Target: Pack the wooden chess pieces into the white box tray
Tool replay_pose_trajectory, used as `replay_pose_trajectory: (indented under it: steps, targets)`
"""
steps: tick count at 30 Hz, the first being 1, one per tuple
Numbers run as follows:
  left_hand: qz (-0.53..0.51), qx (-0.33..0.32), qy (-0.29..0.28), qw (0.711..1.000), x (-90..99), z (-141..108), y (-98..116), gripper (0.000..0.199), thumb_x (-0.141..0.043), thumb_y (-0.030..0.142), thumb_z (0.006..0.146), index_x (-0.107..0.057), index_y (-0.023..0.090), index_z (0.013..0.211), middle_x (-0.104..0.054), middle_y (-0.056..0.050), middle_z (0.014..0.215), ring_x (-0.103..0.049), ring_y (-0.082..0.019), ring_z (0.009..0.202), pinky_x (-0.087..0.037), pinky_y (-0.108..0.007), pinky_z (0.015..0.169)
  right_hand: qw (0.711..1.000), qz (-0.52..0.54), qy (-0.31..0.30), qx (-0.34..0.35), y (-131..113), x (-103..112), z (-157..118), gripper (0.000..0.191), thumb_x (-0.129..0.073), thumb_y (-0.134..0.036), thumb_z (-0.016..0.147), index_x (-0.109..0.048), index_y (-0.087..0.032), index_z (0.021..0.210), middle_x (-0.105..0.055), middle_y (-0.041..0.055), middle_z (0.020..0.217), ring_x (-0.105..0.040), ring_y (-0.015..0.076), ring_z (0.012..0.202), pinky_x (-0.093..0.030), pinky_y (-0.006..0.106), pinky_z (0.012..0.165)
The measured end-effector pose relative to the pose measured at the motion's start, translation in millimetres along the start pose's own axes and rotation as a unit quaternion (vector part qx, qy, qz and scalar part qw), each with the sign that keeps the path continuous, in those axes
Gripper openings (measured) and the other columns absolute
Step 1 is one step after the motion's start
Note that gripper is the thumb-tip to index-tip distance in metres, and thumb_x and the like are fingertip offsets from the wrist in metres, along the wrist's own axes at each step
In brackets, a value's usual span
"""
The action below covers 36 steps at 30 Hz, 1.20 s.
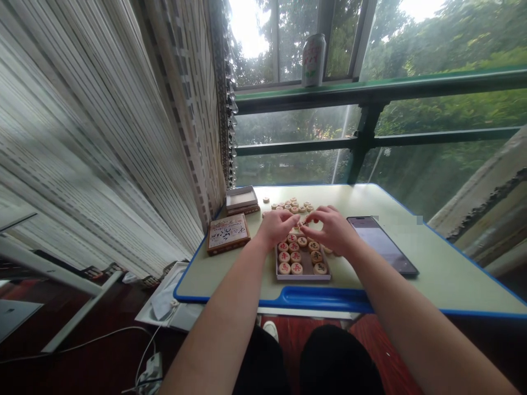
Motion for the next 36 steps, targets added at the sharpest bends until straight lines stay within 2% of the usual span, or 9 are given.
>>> replay_pose_trajectory:
  steps: [5, 9, 13, 18, 23, 28, 31, 36]
  targets:
    - [-0.111, 0.018, -0.048, 0.993, -8.2, -1, 4, 0.026, -0.061, 0.036, 0.074, -0.071, 0.013, 0.082, -0.069, -0.005, 0.077, -0.060, -0.013, 0.069, -0.046, -0.024, 0.063, 0.998, -0.007, 0.066, 0.003, 3, 4, 0, 0.032, -0.056, -0.051, 0.077, -0.062, -0.019, 0.074, -0.061, 0.0071, 0.080, -0.054, 0.0230, 0.081, -0.043, 0.035, 0.070]
    - [-0.171, 0.055, -0.026, 0.983, -5.8, 1, 0, 0.020, -0.062, 0.030, 0.072, -0.070, 0.013, 0.081, -0.067, -0.003, 0.072, -0.056, -0.011, 0.063, -0.045, -0.023, 0.061, 0.997, 0.008, 0.072, 0.033, -2, 4, 0, 0.028, -0.063, -0.046, 0.073, -0.060, -0.019, 0.083, -0.060, 0.0054, 0.078, -0.054, 0.0211, 0.076, -0.043, 0.033, 0.065]
    - [-0.223, 0.067, -0.026, 0.972, -1.4, 2, 0, 0.022, -0.064, 0.032, 0.071, -0.071, 0.013, 0.077, -0.066, -0.003, 0.069, -0.055, -0.011, 0.064, -0.044, -0.024, 0.063, 0.994, 0.056, 0.074, 0.061, -7, 7, -2, 0.026, -0.061, -0.035, 0.076, -0.060, -0.020, 0.098, -0.060, 0.0038, 0.078, -0.054, 0.0188, 0.073, -0.043, 0.031, 0.064]
    - [-0.236, 0.079, -0.032, 0.968, -1.1, 1, 0, 0.027, -0.067, 0.037, 0.069, -0.072, 0.012, 0.075, -0.065, -0.004, 0.068, -0.049, -0.008, 0.058, -0.039, -0.023, 0.058, 0.990, 0.077, 0.098, 0.066, -10, 11, -4, 0.020, -0.062, -0.031, 0.076, -0.062, -0.019, 0.092, -0.060, 0.0035, 0.073, -0.054, 0.0176, 0.069, -0.044, 0.030, 0.062]
    - [-0.303, 0.097, -0.043, 0.947, -5.1, 0, -3, 0.033, -0.071, 0.039, 0.067, -0.072, 0.012, 0.087, -0.067, -0.006, 0.076, -0.045, -0.006, 0.055, -0.035, -0.022, 0.053, 0.987, 0.051, 0.144, 0.042, -5, 11, -4, 0.024, -0.062, -0.037, 0.076, -0.061, -0.017, 0.089, -0.061, 0.0057, 0.076, -0.055, 0.0181, 0.068, -0.045, 0.031, 0.060]
    - [-0.335, 0.106, -0.041, 0.935, -4.6, 2, -7, 0.032, -0.073, 0.032, 0.064, -0.072, 0.012, 0.089, -0.064, -0.004, 0.069, -0.041, -0.004, 0.051, -0.032, -0.021, 0.049, 0.988, 0.050, 0.138, 0.054, -5, 12, -4, 0.026, -0.063, -0.037, 0.076, -0.060, -0.017, 0.092, -0.061, 0.0061, 0.077, -0.055, 0.0193, 0.072, -0.045, 0.031, 0.061]
    - [-0.326, 0.107, -0.041, 0.939, -2.9, 2, -8, 0.029, -0.072, 0.032, 0.065, -0.073, 0.013, 0.087, -0.061, -0.001, 0.063, -0.038, -0.004, 0.049, -0.030, -0.021, 0.048, 0.987, 0.070, 0.129, 0.072, -7, 13, -5, 0.026, -0.062, -0.034, 0.077, -0.061, -0.018, 0.098, -0.061, 0.0052, 0.078, -0.055, 0.0191, 0.074, -0.046, 0.031, 0.064]
    - [-0.290, 0.112, -0.030, 0.950, -0.9, 2, -9, 0.031, -0.075, 0.036, 0.061, -0.073, 0.014, 0.082, -0.060, -0.001, 0.063, -0.041, -0.005, 0.052, -0.035, -0.022, 0.052, 0.987, 0.080, 0.111, 0.085, -9, 12, -5, 0.020, -0.060, -0.032, 0.078, -0.063, -0.020, 0.093, -0.061, 0.0040, 0.074, -0.055, 0.0185, 0.072, -0.045, 0.031, 0.065]
Point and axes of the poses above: each hand's wrist, its own z-axis towards the middle knuckle, its own x-axis out of the back of the hand, y = z × x, the point moved 5 cm from there along z, towards the middle knuckle
